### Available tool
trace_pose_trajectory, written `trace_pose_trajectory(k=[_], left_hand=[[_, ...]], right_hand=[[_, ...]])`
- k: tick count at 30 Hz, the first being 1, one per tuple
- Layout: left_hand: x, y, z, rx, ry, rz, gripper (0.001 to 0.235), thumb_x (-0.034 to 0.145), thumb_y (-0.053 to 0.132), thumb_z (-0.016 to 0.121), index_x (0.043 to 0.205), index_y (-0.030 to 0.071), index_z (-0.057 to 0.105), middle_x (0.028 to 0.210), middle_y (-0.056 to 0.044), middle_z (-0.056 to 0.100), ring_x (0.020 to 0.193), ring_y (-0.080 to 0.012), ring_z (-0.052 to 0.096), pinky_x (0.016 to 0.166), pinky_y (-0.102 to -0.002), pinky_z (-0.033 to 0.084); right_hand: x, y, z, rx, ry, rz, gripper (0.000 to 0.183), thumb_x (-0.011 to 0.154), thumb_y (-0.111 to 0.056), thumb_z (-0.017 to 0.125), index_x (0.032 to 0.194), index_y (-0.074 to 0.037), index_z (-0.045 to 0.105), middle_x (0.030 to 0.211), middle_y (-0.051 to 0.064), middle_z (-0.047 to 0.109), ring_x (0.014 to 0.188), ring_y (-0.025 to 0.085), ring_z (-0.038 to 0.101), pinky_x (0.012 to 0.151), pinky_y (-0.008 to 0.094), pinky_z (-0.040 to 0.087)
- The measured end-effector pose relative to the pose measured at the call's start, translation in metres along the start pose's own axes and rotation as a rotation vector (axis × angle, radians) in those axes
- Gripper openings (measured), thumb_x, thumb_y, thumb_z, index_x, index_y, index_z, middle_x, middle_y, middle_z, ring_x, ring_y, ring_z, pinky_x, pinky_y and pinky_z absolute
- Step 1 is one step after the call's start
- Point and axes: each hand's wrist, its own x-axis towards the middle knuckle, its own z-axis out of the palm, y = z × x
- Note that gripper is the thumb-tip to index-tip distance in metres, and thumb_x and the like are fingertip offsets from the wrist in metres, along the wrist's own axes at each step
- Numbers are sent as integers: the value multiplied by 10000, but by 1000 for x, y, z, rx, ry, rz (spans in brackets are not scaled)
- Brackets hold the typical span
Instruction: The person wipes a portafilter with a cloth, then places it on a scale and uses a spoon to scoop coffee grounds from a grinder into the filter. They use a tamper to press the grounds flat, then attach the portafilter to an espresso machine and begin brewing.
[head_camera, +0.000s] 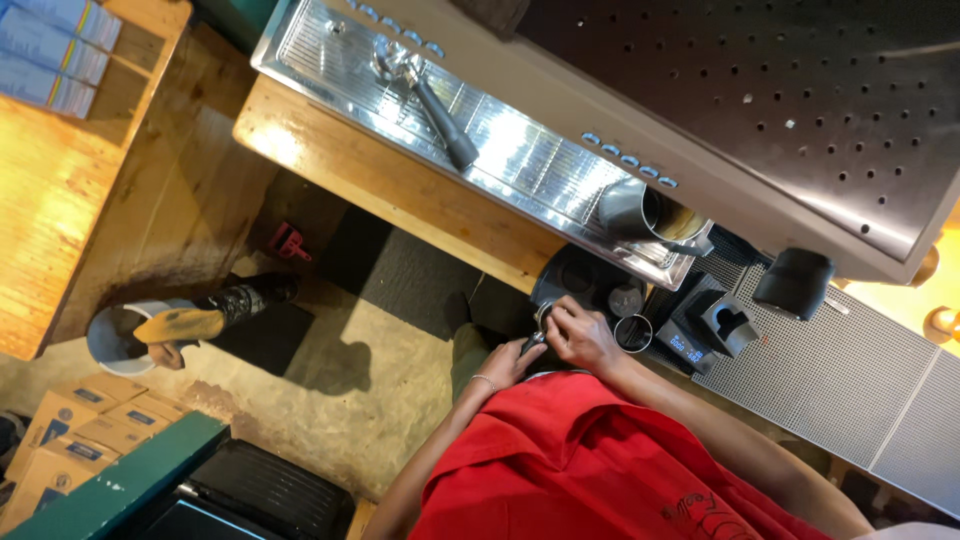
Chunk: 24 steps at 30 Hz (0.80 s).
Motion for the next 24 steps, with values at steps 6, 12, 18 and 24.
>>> trace_pose_trajectory(k=[6, 12, 18, 24], left_hand=[[-11, 23, -9, -2, 11, 29, 441, 951, 473, 455, 860, 60, 578, 759, -231, 628, 832, -401, 627, 719, -443, 491], [-10, 18, -1, 19, 9, 31, 454, 952, 496, 443, 811, 84, 570, 667, -172, 624, 739, -325, 645, 681, -409, 496], [-10, 5, 10, -18, 16, 33, 405, 961, 431, 448, 740, 101, 527, 487, -71, 560, 461, -214, 603, 491, -304, 486], [-9, -1, 18, -78, 56, 11, 376, 947, 391, 476, 701, 110, 515, 455, -40, 536, 355, -164, 568, 345, -245, 448]], right_hand=[[4, 5, 2, 43, 17, -90, 234, 860, -252, 517, 636, -193, 484, 723, -5, 545, 414, 276, 561, 378, 315, 463], [6, -6, -7, 46, 65, -90, 258, 877, -258, 531, 644, -171, 462, 722, 19, 543, 439, 303, 559, 381, 333, 448], [-2, -19, -19, -11, -45, 67, 255, 888, -344, 520, 734, -146, 473, 767, 66, 536, 552, 360, 593, 454, 432, 479], [-3, -54, -62, -147, -156, 218, 387, 811, -405, 614, 1008, -89, 505, 938, 92, 491, 811, 336, 598, 603, 438, 542]])
